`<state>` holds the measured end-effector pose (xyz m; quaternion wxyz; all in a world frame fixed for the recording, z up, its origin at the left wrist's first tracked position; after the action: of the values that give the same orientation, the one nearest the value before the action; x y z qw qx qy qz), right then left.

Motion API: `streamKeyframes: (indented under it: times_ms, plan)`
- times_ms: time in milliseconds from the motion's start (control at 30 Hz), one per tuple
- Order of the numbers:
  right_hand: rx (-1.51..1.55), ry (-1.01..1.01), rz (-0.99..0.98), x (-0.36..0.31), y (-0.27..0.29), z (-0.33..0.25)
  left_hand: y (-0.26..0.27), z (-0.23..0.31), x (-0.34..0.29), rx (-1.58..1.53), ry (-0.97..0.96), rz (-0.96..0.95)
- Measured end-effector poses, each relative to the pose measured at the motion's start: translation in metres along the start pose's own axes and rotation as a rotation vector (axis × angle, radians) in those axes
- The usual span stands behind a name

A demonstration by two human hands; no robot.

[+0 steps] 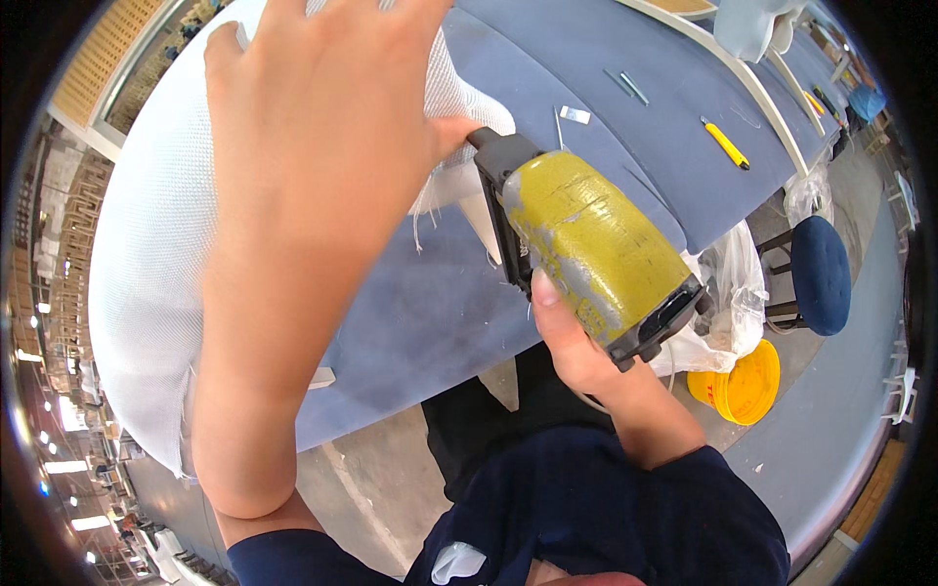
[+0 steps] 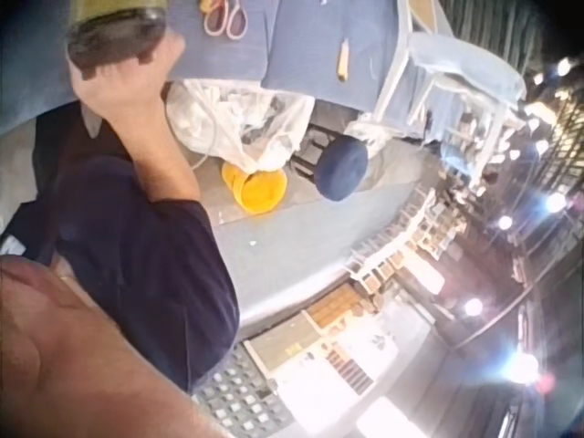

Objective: The person staples white fabric onto a wooden chair frame using a pneumatic staple gun. They repeatedly pull the fabric taut, staple it to the underside of the seat, and trim excess material with scissors. The person also uses a screwdriver to tuck the fabric into the frame.

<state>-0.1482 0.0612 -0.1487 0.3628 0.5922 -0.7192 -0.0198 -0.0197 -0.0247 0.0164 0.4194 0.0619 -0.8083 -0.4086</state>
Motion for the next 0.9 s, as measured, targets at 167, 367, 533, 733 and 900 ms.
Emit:
streamKeyframes:
  times_ms: [167,367,533,733,900]
  plan:
    - [-0.095,0.160,0.153,0.001,0.000,0.000,-0.004,-0.009,0.000,0.039,-0.049,0.002]
    - [0.049,0.248,0.183,0.016,-0.001,-0.005,-0.010,-0.008,0.006,0.210,-0.027,-0.036]
    - [0.138,0.219,0.133,0.021,-0.001,-0.004,-0.011,-0.010,0.000,0.127,0.050,-0.069]
    - [0.115,0.198,0.093,0.021,0.004,-0.005,-0.010,-0.007,0.000,0.127,0.064,-0.066]
    - [0.101,0.188,0.046,0.022,0.004,-0.006,-0.008,-0.006,0.001,0.129,0.065,-0.074]
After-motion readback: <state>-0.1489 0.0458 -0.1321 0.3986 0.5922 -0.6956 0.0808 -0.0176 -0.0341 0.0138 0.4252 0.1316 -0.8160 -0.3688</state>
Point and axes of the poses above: each hand's wrist, its own x-axis towards the middle knuckle, its own y-axis out of the back of the hand, z = x × y, the point moved 4 cm from there along x, towards the middle knuckle, and after that the axes turned 15 degrees about -x, right-handed, at the moved point
